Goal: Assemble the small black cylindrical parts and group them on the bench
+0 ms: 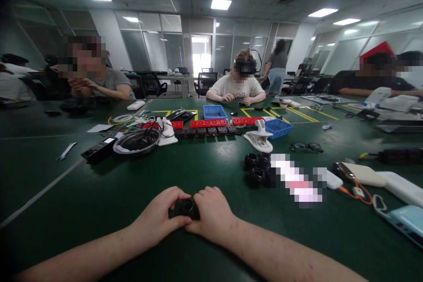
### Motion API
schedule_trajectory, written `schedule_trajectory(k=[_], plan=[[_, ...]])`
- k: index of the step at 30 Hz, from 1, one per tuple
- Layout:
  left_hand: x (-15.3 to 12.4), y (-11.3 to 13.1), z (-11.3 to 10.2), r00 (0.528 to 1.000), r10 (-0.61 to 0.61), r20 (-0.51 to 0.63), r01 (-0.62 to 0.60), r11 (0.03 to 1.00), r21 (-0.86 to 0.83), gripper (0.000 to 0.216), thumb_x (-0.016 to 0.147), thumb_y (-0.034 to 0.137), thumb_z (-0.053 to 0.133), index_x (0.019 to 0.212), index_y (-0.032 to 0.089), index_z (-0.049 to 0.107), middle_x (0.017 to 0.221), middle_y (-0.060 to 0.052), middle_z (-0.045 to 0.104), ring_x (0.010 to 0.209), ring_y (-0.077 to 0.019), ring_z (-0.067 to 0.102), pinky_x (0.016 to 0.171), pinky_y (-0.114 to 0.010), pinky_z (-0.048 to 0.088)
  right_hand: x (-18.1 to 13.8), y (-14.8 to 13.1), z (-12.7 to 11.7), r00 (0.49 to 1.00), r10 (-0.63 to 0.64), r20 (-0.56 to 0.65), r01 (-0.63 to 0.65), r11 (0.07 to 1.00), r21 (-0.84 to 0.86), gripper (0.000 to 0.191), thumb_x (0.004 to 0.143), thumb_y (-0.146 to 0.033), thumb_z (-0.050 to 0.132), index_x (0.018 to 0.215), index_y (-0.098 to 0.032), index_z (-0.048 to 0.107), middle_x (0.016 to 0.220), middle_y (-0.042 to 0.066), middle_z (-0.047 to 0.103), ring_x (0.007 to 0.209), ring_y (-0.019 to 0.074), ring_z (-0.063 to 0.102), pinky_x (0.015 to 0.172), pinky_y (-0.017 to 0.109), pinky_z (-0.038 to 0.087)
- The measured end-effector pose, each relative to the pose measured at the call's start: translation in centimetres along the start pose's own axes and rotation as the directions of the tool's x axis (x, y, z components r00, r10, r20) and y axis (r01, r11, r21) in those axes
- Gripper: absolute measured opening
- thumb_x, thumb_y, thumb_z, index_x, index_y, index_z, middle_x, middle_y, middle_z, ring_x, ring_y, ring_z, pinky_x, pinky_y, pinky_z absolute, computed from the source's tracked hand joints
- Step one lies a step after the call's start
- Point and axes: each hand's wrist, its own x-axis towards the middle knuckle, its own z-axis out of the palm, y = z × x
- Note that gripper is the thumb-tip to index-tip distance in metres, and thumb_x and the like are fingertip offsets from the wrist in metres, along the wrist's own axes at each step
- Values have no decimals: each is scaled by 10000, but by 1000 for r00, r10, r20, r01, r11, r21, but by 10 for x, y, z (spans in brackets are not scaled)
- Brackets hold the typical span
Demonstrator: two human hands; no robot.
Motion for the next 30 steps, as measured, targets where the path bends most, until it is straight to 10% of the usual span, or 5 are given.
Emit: schedule_trajectory(k=[13, 24, 30], plan=[[4, -8, -16, 969, 207, 134, -186, 971, -149, 341, 670, 157, 676, 982, 241, 569, 980, -1, 524, 924, -171, 483, 812, -279, 368, 3, 28, -18, 948, -296, 114, 233, 893, 384, 282, 650, -336, 701, 841, -164, 585, 818, -1, 534, 769, 142, 474, 689, 244, 369], [0, -2, -5, 999, 22, 33, -20, 999, -48, 249, 658, 202, 659, 893, 200, 576, 835, 4, 526, 775, -167, 476, 690, -267, 381, -2, -2, 1, 1000, 23, -16, -22, 1000, 21, 381, 635, -531, 615, 685, -159, 553, 656, 17, 541, 665, 173, 475, 622, 294, 326], [3, -5, -6, 996, 78, 50, -74, 993, -87, 315, 682, 201, 646, 985, 222, 562, 842, 13, 519, 757, -152, 484, 671, -252, 387, 1, 9, -9, 992, -126, -10, 125, 965, 230, 468, 623, -515, 650, 907, -164, 528, 871, 38, 525, 810, 191, 466, 721, 319, 363]])
